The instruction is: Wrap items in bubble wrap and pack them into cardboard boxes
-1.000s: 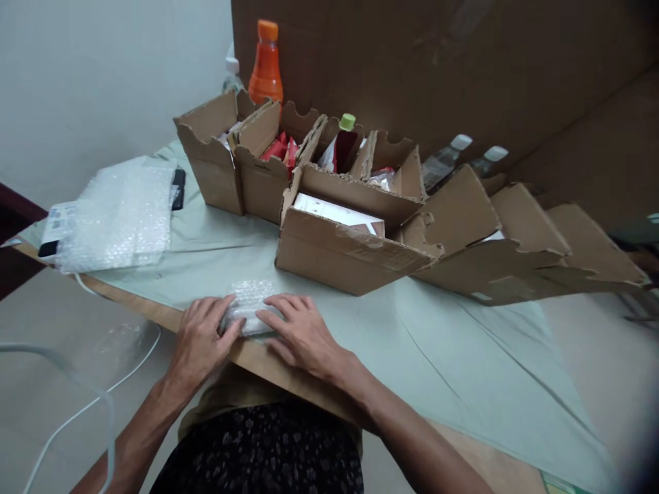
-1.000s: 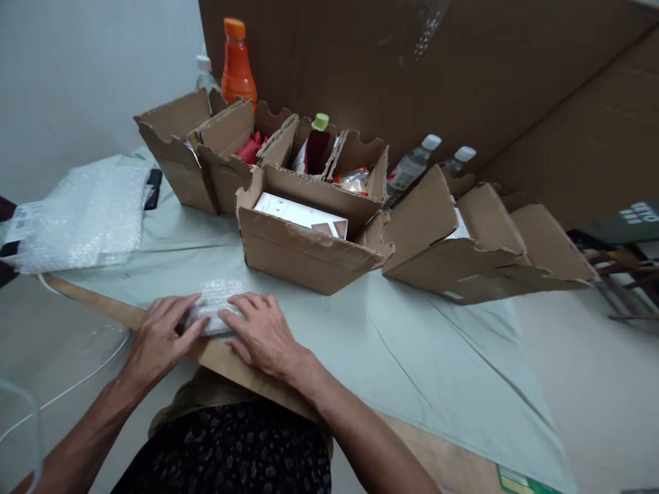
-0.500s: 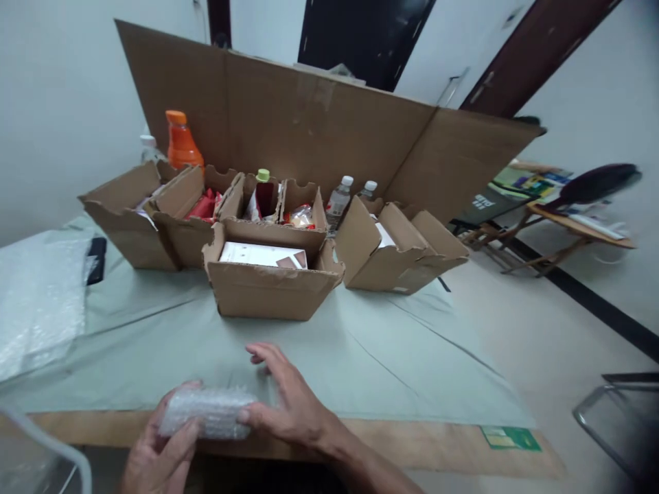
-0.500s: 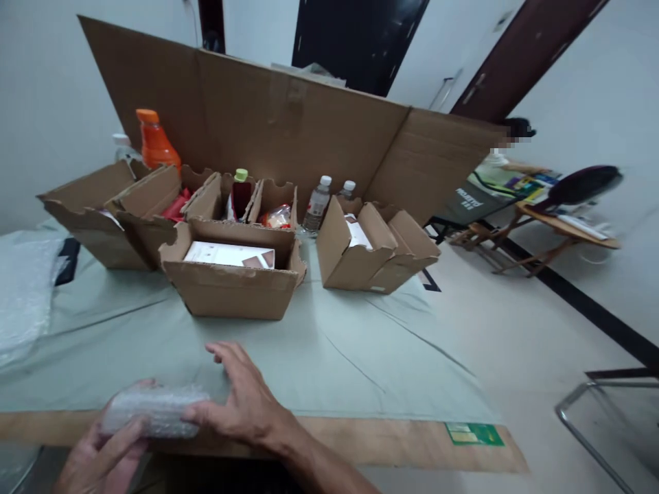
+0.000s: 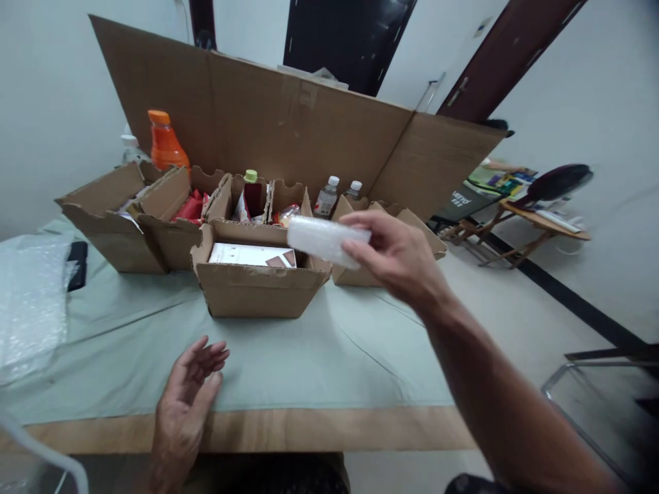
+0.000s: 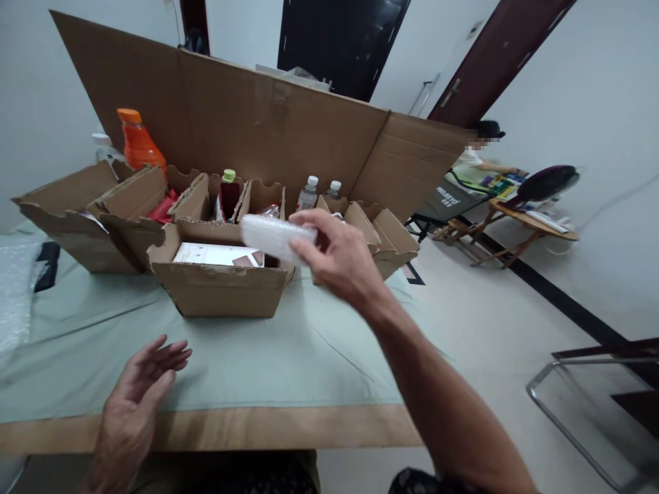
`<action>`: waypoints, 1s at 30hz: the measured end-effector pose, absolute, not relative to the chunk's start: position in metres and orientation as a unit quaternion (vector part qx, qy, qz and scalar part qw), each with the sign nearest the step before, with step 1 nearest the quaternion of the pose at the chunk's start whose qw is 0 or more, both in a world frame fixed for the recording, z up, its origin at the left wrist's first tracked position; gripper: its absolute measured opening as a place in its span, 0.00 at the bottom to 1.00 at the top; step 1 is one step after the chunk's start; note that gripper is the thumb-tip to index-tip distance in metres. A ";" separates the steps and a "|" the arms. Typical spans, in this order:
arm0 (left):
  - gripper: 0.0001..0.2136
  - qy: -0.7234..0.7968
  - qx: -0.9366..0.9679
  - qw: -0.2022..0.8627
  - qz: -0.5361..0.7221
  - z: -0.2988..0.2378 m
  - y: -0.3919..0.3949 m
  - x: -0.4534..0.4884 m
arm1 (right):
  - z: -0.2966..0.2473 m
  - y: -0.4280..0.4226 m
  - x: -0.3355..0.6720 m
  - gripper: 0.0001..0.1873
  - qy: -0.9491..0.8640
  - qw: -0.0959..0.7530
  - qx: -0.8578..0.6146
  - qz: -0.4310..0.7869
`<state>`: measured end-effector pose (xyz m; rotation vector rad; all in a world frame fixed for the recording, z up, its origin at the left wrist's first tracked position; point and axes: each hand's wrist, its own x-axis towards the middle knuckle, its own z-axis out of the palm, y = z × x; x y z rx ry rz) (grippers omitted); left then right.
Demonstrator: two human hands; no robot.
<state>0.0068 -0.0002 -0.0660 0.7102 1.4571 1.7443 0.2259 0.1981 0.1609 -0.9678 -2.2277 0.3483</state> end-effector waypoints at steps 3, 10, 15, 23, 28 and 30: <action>0.22 0.629 0.313 0.348 0.620 -0.090 -0.002 0.006 | 0.184 0.236 0.201 0.10 -0.892 0.098 -0.442 -0.015; 0.16 0.667 0.432 0.254 0.551 -0.103 -0.006 0.004 | 0.155 0.265 0.124 0.13 -0.878 -0.174 -0.444 -0.046; 0.13 0.662 0.482 0.204 0.537 -0.101 -0.006 0.005 | 0.140 0.266 0.133 0.10 -0.899 -0.154 -0.409 -0.024; 0.29 0.692 0.379 0.210 0.577 -0.074 0.023 -0.020 | 0.107 0.192 0.266 0.14 -0.833 0.264 -0.469 0.128; 0.42 0.630 0.363 0.230 0.647 -0.043 0.097 -0.042 | 0.022 0.217 0.242 0.34 -0.802 0.256 -0.430 0.327; 0.36 0.611 0.375 0.260 0.647 -0.041 0.112 -0.040 | 0.005 0.223 0.224 0.33 -0.795 0.292 -0.391 0.362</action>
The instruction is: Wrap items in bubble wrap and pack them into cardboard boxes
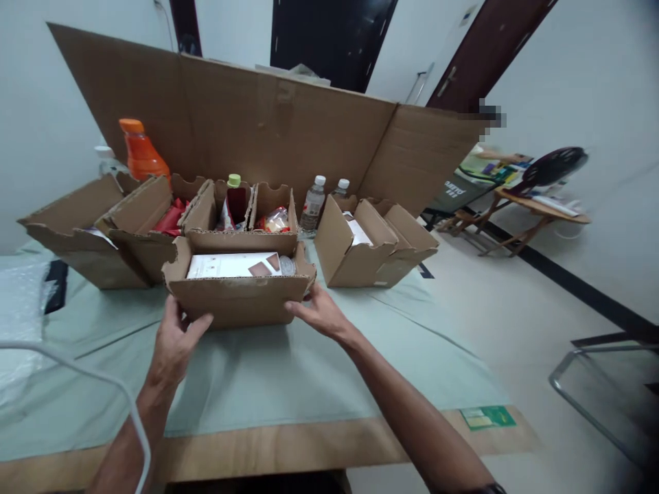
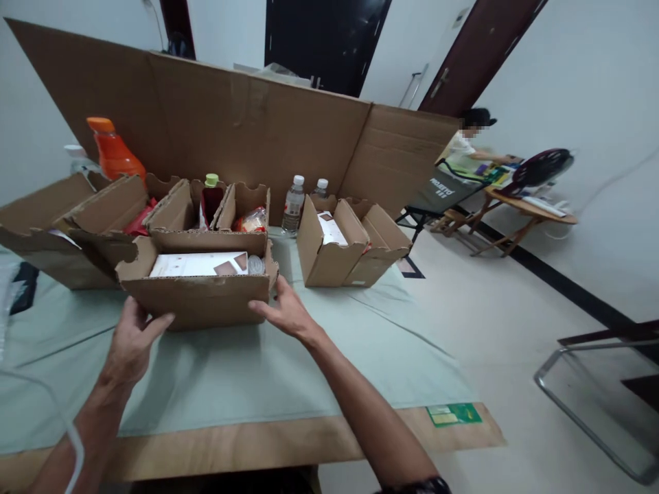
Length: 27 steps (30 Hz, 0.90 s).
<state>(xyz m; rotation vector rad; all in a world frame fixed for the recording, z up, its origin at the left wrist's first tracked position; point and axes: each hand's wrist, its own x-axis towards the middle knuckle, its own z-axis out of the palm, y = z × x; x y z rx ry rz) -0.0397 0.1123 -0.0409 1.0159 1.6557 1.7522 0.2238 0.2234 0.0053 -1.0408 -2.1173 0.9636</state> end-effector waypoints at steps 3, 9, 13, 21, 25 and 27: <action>0.29 0.613 0.363 0.271 0.647 -0.048 0.093 -0.028 | -0.004 0.196 0.219 0.31 -0.792 0.352 -0.382 0.322; 0.26 0.614 0.285 0.249 0.692 -0.034 -0.001 -0.033 | 0.003 0.106 0.214 0.34 -0.821 0.356 -0.337 0.292; 0.24 0.588 0.330 0.187 0.714 -0.005 0.011 -0.042 | 0.024 0.117 0.197 0.35 -0.808 0.386 -0.341 0.284; 0.32 0.574 0.400 0.392 0.597 -0.046 0.027 0.030 | -0.012 0.046 0.326 0.36 -0.753 0.362 -0.479 0.270; 0.34 0.620 0.415 0.359 0.561 -0.058 0.025 0.030 | -0.038 0.048 0.366 0.54 -0.723 0.345 -0.489 0.345; 0.36 0.677 0.399 0.321 0.529 -0.062 0.020 0.028 | -0.040 0.068 0.370 0.60 -0.712 0.350 -0.472 0.384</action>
